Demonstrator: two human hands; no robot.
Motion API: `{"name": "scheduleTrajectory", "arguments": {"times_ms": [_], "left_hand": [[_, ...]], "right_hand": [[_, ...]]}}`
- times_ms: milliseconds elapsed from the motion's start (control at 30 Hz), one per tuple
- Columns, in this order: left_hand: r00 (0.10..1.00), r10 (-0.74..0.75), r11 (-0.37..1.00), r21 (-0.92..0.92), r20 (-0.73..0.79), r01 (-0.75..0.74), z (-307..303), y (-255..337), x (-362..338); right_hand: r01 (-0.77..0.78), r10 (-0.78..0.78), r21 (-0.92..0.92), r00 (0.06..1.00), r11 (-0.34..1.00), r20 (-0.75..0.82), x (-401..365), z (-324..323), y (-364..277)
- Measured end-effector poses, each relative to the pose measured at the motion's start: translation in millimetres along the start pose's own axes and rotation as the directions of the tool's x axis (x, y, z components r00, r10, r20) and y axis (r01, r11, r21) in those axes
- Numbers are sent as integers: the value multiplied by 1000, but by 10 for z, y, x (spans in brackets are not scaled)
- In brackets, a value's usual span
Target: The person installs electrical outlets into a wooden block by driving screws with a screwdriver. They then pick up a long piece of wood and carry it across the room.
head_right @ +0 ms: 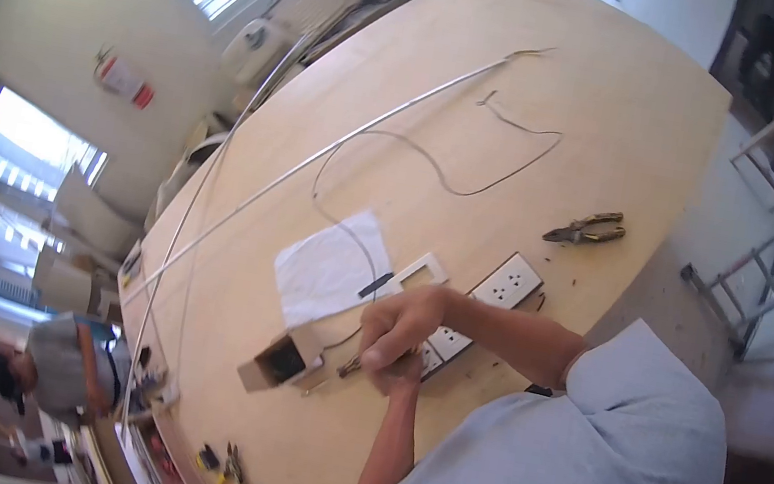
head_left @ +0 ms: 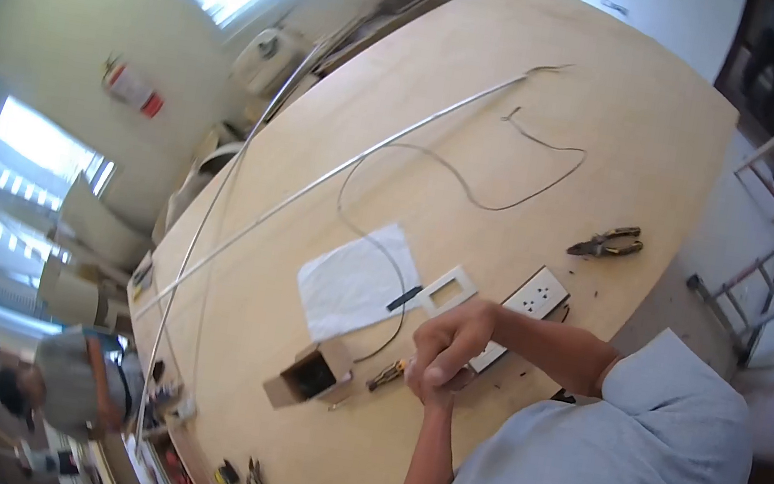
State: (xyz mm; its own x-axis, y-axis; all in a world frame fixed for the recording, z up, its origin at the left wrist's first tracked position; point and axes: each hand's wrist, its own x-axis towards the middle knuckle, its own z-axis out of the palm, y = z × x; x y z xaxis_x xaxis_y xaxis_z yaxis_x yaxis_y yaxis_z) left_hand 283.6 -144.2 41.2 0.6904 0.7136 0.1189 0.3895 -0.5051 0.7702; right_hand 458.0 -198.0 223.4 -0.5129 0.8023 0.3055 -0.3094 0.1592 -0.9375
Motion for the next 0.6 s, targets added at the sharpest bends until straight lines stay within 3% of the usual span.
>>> {"name": "scheduleTrajectory", "arguments": {"times_ms": [67, 100, 133, 167, 200, 267, 300, 333, 367, 400, 433, 467, 533, 567, 600], "left_hand": [[999, 37, 996, 85, 19, -38, 16, -48, 27], [998, 51, 992, 113, 26, -53, 29, -69, 48], [998, 62, 989, 135, 31, -65, 46, -73, 68], [997, 68, 985, 154, 33, -72, 61, -86, 76], [996, 76, 982, 171, 39, -81, 74, -100, 78], [995, 89, 976, 193, 53, -98, 95, -118, 68], [994, 93, 974, 200, 62, -103, 99, -135, 63], [994, 93, 971, 214, 61, -104, 103, -147, 65], [995, 87, 968, 231, 52, -96, 69, -175, 85], [995, 87, 966, 241, 53, -98, 67, -186, 95], [994, 91, 963, 250, 53, -101, 62, -191, 93], [994, 91, 962, 252, 55, -102, 68, -200, 87], [994, 88, 958, 268, 59, -101, 64, -224, 66], [995, 85, 956, 276, 53, -96, 57, -245, 91], [995, 85, 956, 278, 54, -97, 48, -249, 101]], "right_hand": [[-58, 56, -25, 996, 998, -70, 16, 155, 57], [-12, -51, -135, 891, 991, -451, 68, 347, 90], [-19, -185, -259, 648, 966, -739, 109, 501, 148], [-53, -367, -408, 341, 912, -865, 196, 594, 237], [-59, -375, -413, 321, 909, -870, 211, 656, 296], [33, -241, -239, 148, 970, -959, 201, 684, 264], [-159, -69, -139, 383, 977, -921, 107, 670, 152], [-160, -77, -144, 365, 977, -928, 64, 587, 110], [-31, -83, -161, 753, 987, -653, 55, 462, 92], [90, -114, -115, 967, 989, -228, 68, 339, 91], [118, -118, -51, 993, 992, 17, 84, 207, 99], [114, -114, -62, 993, 992, 7, 60, 86, 93], [-59, 53, 32, 987, 998, 153, 42, -63, 64], [9, -8, 36, 1000, 999, -22, 13, -6, 79], [7, -6, 36, 1000, 999, -27, 53, 131, 198]]}}
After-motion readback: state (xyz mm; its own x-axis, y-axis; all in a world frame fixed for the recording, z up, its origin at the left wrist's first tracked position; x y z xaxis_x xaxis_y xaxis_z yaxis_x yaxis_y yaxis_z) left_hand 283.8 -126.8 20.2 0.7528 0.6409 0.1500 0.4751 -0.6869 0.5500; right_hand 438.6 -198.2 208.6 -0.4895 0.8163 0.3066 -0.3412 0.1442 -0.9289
